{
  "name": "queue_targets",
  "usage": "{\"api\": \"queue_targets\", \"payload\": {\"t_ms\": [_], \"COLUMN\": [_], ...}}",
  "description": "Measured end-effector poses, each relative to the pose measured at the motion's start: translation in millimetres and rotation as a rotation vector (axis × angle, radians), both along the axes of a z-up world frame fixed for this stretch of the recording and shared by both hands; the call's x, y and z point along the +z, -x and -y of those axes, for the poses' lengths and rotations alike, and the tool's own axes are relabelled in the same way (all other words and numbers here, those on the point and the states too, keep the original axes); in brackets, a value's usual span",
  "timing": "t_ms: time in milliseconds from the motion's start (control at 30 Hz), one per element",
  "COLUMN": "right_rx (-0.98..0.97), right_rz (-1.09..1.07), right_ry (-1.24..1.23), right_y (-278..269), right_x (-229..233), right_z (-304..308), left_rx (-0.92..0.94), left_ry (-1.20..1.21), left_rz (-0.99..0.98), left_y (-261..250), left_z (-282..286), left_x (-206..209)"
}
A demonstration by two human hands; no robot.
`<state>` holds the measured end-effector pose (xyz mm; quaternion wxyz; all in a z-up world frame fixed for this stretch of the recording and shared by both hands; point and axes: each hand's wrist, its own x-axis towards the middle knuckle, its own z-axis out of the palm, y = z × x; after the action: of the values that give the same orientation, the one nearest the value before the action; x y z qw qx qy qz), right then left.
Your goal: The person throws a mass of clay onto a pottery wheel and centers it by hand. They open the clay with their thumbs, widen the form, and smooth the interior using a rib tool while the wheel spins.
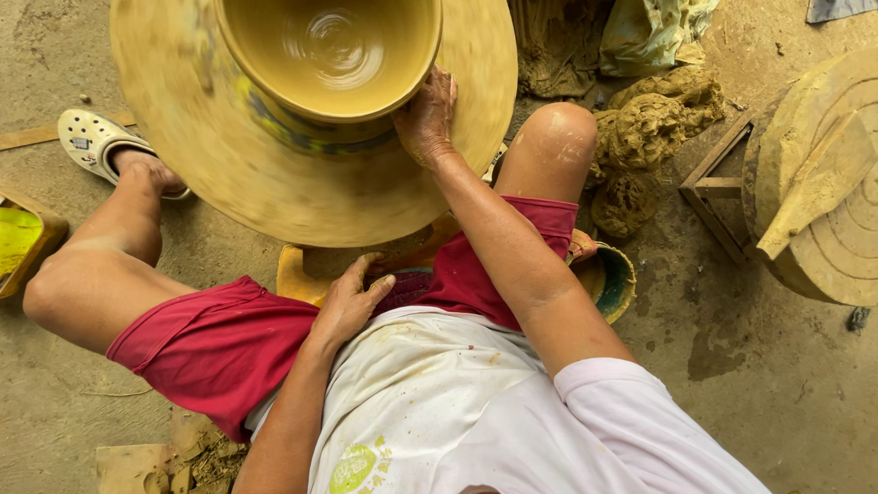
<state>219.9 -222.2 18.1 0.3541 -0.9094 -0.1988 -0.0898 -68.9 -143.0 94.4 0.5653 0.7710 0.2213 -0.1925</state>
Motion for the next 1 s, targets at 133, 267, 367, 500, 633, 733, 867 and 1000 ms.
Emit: {"api": "queue_targets", "payload": {"t_ms": [133,267,367,500,633,733,867,1000], "right_rx": [-0.028,-0.044,-0.038,-0.008,-0.037,-0.068,-0.332,-0.279], "right_rz": [-0.026,-0.03,-0.028,-0.085,-0.191,-0.136,0.087,0.197], "right_ry": [-0.021,-0.035,-0.051,0.002,0.255,0.164,-0.231,-0.428], "right_y": [0.2,0.9,2.8,10.4,4.5,-10.2,-37.7,-21.0], "right_x": [0.0,-2.7,-4.3,-9.5,-15.4,16.8,107.0,167.1], "right_z": [-5.3,-8.7,-10.3,-8.4,3.5,40.9,132.6,262.1], "left_rx": [0.001,0.008,0.011,0.004,-0.002,0.005,0.031,0.041], "left_ry": [-0.01,-0.013,-0.02,-0.019,-0.053,-0.015,0.084,0.117], "left_rz": [-0.016,-0.018,0.002,0.003,0.002,0.002,0.055,0.002], "left_y": [0.3,1.8,2.6,3.8,3.9,7.1,6.9,13.4], "left_z": [-1.1,-1.5,-2.1,-2.8,-3.0,-5.0,-9.9,-19.4], "left_x": [-0.7,-1.9,-5.9,-9.4,-7.9,-10.7,-28.8,-39.8]}}
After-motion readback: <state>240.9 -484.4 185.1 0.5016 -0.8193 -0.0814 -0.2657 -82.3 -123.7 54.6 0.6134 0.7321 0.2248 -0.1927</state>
